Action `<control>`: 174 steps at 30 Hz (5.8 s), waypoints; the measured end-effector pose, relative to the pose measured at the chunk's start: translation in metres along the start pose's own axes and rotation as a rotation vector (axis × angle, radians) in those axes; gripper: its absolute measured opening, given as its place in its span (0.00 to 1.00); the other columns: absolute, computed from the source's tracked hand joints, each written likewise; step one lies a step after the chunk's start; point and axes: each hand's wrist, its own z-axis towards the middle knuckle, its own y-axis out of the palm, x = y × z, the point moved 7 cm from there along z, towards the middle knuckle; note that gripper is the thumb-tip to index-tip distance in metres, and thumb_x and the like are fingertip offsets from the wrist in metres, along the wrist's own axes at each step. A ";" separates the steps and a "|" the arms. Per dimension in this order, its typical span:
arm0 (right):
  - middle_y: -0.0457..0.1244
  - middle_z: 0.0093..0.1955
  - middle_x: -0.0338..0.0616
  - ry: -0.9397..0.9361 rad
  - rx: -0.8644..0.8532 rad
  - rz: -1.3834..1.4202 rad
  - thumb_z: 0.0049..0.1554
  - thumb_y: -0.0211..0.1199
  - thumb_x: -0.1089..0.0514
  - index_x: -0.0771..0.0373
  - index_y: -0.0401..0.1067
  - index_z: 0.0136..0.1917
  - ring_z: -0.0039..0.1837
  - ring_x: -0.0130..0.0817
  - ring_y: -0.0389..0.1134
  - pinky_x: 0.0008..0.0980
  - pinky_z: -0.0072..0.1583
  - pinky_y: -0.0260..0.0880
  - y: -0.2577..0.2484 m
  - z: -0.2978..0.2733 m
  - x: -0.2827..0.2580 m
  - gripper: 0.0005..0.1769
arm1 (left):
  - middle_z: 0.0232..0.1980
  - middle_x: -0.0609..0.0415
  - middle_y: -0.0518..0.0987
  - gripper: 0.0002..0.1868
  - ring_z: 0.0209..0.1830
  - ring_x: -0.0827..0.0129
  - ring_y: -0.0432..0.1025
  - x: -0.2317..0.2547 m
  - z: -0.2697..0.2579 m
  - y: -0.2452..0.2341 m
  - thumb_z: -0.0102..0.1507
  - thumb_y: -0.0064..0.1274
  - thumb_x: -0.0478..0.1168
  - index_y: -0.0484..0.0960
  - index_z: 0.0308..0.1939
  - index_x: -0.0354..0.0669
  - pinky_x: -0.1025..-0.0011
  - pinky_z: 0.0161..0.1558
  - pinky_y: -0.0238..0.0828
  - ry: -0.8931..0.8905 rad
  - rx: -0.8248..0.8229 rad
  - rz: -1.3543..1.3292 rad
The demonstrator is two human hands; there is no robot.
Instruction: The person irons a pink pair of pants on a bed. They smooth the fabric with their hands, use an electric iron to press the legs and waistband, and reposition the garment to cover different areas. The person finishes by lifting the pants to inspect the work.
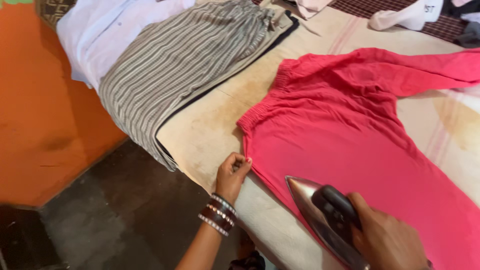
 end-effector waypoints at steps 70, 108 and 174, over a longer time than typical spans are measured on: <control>0.72 0.43 0.53 0.233 0.086 0.099 0.54 0.58 0.47 0.41 0.62 0.66 0.48 0.55 0.75 0.54 0.52 0.72 -0.059 0.156 0.064 0.26 | 0.30 0.47 0.79 0.24 0.28 0.62 0.72 0.037 0.269 0.095 0.64 0.56 0.58 0.76 0.33 0.38 0.63 0.36 0.69 0.210 -0.235 0.534; 0.70 0.41 0.55 0.097 0.069 0.262 0.58 0.57 0.40 0.54 0.61 0.58 0.44 0.58 0.73 0.58 0.46 0.71 -0.080 0.183 -0.091 0.22 | 0.18 0.62 0.64 0.19 0.20 0.78 0.52 0.039 0.255 0.083 0.68 0.58 0.46 0.76 0.29 0.37 0.71 0.22 0.49 0.180 -0.185 0.343; 0.70 0.48 0.45 0.013 -0.057 0.156 0.53 0.63 0.52 0.42 0.65 0.64 0.44 0.49 0.75 0.53 0.41 0.74 0.008 -0.023 -0.017 0.25 | 0.56 0.42 0.79 0.13 0.57 0.49 0.73 0.092 0.063 0.225 0.67 0.47 0.33 0.78 0.55 0.37 0.58 0.60 0.70 0.867 -0.596 0.479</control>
